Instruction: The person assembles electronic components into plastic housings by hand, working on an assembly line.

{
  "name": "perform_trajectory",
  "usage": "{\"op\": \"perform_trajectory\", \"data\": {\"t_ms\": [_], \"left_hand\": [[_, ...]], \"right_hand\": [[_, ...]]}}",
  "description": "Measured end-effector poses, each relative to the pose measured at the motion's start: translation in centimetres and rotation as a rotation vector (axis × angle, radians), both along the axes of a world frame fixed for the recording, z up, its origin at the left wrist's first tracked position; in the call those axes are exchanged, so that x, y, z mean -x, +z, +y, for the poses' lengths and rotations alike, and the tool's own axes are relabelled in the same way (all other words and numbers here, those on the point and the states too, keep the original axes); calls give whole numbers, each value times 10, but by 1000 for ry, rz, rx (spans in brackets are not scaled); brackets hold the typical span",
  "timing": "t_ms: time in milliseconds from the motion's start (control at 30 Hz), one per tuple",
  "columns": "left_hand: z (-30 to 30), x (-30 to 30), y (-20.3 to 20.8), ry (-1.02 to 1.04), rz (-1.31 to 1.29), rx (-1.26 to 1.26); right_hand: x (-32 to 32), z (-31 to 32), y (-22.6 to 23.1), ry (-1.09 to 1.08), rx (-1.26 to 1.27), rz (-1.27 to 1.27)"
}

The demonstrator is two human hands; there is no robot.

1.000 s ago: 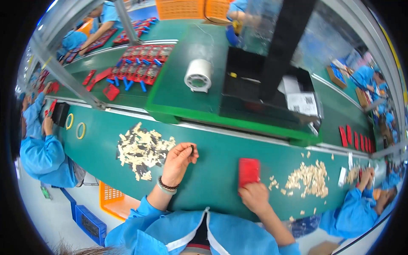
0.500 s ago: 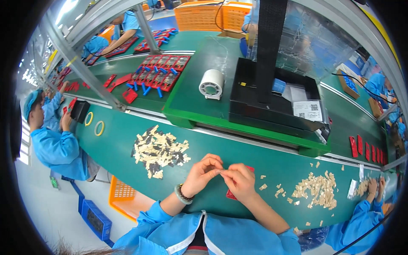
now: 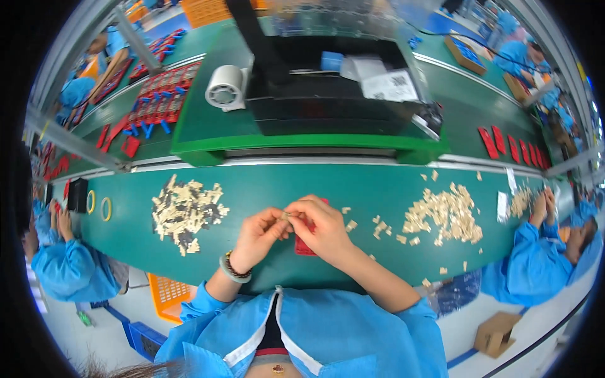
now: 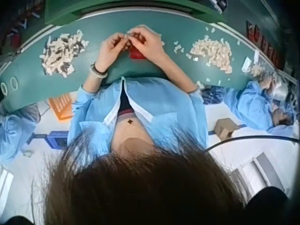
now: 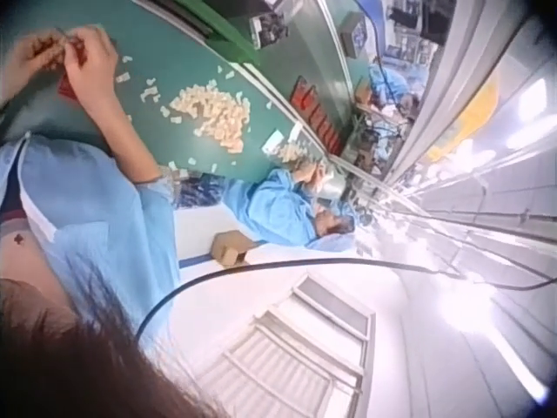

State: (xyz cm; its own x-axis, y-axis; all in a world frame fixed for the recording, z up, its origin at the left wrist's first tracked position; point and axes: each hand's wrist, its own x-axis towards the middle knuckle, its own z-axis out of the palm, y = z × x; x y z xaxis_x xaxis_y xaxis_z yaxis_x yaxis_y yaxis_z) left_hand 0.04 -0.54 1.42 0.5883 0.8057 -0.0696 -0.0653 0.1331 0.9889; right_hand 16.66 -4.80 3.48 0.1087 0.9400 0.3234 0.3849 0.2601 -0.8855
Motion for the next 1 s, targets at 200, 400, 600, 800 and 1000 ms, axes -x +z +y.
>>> {"op": "perform_trajectory", "data": {"t_ms": [200,400,600,800,1000], "left_hand": [[7,-1,-10,-64,-72,219],[2,-2,-5,22,-52,146],[2,8,-4,-42,-141,296],[0,-1,8,127,90,-568],[-5,-3,8,-233,-18,-1071]], "right_hand": [[-12,0,-6,7,-80,46],[-8,0,-7,101,28,-3],[-6,7,-3,58,-230,-227],[-9,-4,-14,118,-64,-48],[-64,-17,-47,-159,407,119]]}}
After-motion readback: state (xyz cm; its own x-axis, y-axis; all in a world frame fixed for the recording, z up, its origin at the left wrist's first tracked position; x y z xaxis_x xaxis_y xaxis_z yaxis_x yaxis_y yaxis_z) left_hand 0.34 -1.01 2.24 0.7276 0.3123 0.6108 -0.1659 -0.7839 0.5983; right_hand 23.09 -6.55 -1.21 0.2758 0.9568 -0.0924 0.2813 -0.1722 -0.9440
